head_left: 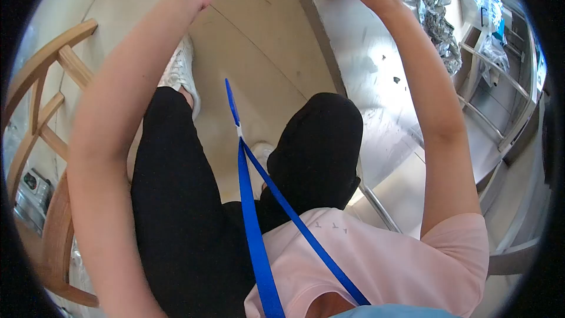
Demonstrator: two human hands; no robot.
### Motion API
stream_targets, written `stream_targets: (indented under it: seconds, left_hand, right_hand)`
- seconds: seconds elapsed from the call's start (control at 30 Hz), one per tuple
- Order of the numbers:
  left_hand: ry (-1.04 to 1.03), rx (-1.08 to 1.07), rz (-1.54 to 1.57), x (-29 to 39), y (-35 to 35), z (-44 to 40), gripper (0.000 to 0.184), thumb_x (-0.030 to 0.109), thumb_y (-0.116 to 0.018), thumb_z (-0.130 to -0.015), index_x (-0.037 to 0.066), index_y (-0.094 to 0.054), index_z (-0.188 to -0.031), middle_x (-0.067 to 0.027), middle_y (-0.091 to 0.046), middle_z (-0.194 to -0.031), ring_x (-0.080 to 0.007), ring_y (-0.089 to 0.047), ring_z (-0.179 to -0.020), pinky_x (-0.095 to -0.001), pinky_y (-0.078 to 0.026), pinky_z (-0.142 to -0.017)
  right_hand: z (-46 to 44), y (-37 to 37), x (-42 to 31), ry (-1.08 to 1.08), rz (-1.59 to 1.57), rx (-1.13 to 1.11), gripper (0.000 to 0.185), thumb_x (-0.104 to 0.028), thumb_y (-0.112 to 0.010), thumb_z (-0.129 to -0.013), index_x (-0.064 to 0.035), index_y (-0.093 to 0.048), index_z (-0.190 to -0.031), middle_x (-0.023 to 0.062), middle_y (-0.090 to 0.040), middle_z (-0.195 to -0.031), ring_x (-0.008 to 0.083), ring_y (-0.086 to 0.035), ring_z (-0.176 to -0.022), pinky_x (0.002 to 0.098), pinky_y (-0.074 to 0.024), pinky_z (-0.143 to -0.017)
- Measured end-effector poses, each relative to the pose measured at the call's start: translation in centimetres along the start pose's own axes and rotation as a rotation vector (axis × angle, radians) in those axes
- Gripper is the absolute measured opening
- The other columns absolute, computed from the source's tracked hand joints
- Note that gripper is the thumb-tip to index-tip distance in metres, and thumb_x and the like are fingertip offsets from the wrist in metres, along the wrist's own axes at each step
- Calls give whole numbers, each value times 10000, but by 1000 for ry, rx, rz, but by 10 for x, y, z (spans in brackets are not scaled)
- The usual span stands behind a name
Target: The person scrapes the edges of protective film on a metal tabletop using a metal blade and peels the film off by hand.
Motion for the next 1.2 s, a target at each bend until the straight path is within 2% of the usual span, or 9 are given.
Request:
stream_targets:
  seconds: [0.27, 0.47, 0.57, 0.6, 0.7, 0.87, 0.97, 1.07, 1.2]
  left_hand:
    - [97, -52, -83, -17, -1, 21, 259, 292, -438, -910, 105, -549, -768, 6, -517, -607, -113, -476, -526, -239, -398, -455]
    - [151, -141, -165, -28, -35, 73, 187, 194, -458, -901, 71, -574, -819, -16, -561, -702, -130, -511, -577, -223, -418, -516]
    - [172, -426, -100, -24, -69, 98, 255, 305, -513, -882, 64, -594, -864, -31, -602, -808, -137, -556, -713, -242, -457, -615]
    - [188, -555, -68, -28, -80, 108, 312, 367, -538, -874, 62, -601, -878, -37, -618, -848, -140, -573, -775, -255, -475, -659]
    - [208, -688, 45, -35, -99, 127, 279, 343, -570, -863, 73, -586, -934, -34, -614, -891, -140, -585, -838, -257, -486, -705]
    - [130, -676, 31, -41, -113, 137, 162, 189, -552, -884, 56, -547, -977, -57, -602, -919, -140, -593, -837, -247, -504, -737]
    - [139, -655, 84, -41, -110, 129, 126, 140, -527, -896, 37, -537, -966, -69, -598, -908, -141, -597, -815, -242, -513, -741]
    - [159, -646, 119, -45, -109, 118, 121, 129, -516, -899, 23, -534, -956, -72, -598, -894, -140, -599, -801, -242, -521, -738]
    - [180, -597, 150, -54, -107, 111, 133, 126, -510, -901, 8, -532, -960, -75, -599, -886, -140, -599, -786, -239, -527, -734]
  right_hand:
    - [44, -2, -34, 21, -233, -18, 246, -66, -583, -764, 22, -577, -993, 167, -573, -1041, 345, -533, -944, 404, -439, -823]
    - [49, 14, -63, 134, 77, 204, 194, -107, -570, -808, 33, -582, -942, 141, -612, -891, 271, -586, -793, 364, -483, -709]
    - [72, -12, -54, 72, 9, 97, 430, -210, -659, -738, -38, -555, -1118, 132, -512, -1154, 299, -514, -998, 358, -442, -842]
    - [72, -12, -58, 61, 3, 87, 435, -196, -667, -723, -25, -554, -1107, 124, -512, -1149, 290, -502, -1009, 354, -434, -856]
    - [72, -8, -72, 20, -11, 48, 447, -167, -684, -692, -4, -553, -1088, 106, -507, -1146, 274, -481, -1029, 346, -419, -882]
    - [66, -11, -77, -4, -48, 26, 428, -163, -686, -697, -16, -553, -1077, 113, -509, -1148, 279, -485, -1033, 345, -424, -864]
    - [59, 6, -58, -191, -126, 138, 271, -167, -656, -773, 15, -593, -963, 130, -602, -980, 241, -574, -856, 325, -470, -729]
    - [71, -26, -16, -834, -526, -184, 294, -267, -657, -758, 10, -622, -849, 149, -623, -760, 295, -587, -713, 357, -471, -664]
    - [72, -46, -15, -845, -546, -287, 335, -312, -632, -755, 24, -635, -750, 171, -610, -655, 328, -593, -636, 390, -469, -622]
Point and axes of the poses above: each hand's wrist, its own z-axis away from the middle knuckle, its own y-axis out of the back of the hand, x = y × z, the point moved 10 cm from there along -z, towards the middle knuckle
